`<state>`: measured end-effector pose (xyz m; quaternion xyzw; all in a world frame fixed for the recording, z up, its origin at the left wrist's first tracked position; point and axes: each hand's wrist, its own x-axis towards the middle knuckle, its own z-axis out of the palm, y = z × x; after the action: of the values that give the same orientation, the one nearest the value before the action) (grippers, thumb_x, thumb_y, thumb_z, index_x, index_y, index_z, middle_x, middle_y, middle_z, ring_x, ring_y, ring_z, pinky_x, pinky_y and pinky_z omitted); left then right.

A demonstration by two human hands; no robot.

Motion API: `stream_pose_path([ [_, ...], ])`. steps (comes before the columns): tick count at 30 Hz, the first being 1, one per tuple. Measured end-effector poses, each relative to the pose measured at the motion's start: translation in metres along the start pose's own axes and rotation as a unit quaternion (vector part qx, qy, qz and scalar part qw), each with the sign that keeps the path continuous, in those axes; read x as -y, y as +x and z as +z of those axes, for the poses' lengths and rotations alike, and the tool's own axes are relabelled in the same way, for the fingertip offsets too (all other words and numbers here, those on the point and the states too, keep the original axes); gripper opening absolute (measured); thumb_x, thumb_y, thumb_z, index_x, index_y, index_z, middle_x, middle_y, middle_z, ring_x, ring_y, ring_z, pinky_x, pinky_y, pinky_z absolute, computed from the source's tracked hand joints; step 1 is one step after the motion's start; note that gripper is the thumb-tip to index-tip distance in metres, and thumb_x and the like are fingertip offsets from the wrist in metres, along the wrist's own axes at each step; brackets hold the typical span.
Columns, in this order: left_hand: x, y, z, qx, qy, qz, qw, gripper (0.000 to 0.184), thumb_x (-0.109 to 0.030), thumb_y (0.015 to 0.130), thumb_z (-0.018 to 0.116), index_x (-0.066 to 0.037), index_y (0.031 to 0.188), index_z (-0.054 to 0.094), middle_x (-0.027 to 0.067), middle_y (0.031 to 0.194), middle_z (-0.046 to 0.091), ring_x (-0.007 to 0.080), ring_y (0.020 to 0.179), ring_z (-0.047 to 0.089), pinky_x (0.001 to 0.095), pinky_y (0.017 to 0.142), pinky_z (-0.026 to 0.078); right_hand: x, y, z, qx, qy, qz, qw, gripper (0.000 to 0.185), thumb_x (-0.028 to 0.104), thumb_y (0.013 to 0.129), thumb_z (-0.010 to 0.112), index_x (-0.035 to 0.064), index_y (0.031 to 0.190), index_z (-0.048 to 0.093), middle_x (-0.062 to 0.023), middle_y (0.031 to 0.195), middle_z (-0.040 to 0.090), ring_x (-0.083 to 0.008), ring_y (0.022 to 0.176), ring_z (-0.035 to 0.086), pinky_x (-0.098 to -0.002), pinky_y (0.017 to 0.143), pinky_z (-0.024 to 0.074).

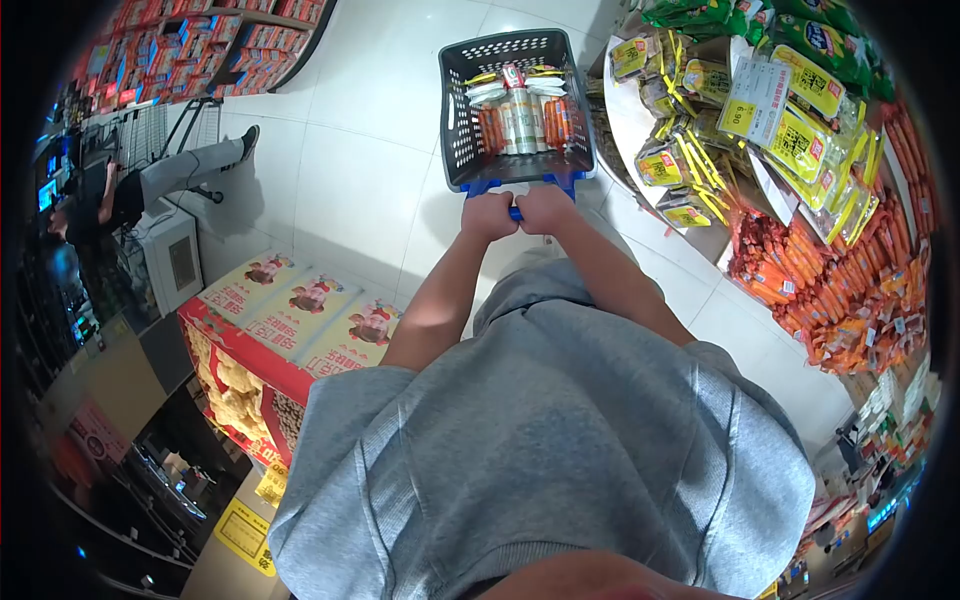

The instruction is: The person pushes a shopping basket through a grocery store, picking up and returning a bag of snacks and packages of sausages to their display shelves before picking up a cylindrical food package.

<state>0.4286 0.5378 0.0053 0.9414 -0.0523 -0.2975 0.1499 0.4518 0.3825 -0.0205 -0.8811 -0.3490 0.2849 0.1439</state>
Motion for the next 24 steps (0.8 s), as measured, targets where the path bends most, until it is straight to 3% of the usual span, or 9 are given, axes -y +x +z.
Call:
stream_pose_path([
  [8, 0.022, 0.052, -0.04, 0.005, 0.017, 0.081, 0.997, 0.027, -0.029, 0.07, 0.059, -0.013, 0.09, 0.067, 0.0126, 0.081, 0.069, 0.0323, 0.078, 0.067, 0.0445, 0.07, 0.053, -0.015, 0.041, -0.048, 0.041, 0.022, 0.061, 0.997, 0.025, 0.029, 0.07, 0.062, 0.0122, 0.086, 0.071, -0.0127, 0.083, 0.07, -0.0291, 0.079, 0.069, -0.0438, 0.07, 0.0548],
  [11, 0.031, 0.07, -0.048, -0.015, 0.023, 0.108, 0.994, 0.025, -0.029, 0.07, 0.06, -0.013, 0.088, 0.067, 0.0133, 0.08, 0.068, 0.0328, 0.077, 0.067, 0.0451, 0.069, 0.053, -0.022, 0.054, -0.061, 0.002, 0.048, 0.059, 0.997, 0.025, 0.031, 0.071, 0.061, 0.0103, 0.081, 0.071, -0.0145, 0.077, 0.069, -0.0317, 0.073, 0.068, -0.0435, 0.071, 0.0549],
  [24, 0.055, 0.173, -0.133, 0.013, 0.037, 0.16, 0.986, 0.029, -0.031, 0.072, 0.061, -0.013, 0.094, 0.066, 0.016, 0.082, 0.068, 0.0355, 0.08, 0.066, 0.0482, 0.072, 0.053, -0.059, 0.128, -0.135, -0.052, 0.057, 0.112, 0.991, 0.024, 0.029, 0.07, 0.064, 0.0097, 0.082, 0.071, -0.0154, 0.078, 0.069, -0.0318, 0.074, 0.069, -0.0443, 0.071, 0.0548],
])
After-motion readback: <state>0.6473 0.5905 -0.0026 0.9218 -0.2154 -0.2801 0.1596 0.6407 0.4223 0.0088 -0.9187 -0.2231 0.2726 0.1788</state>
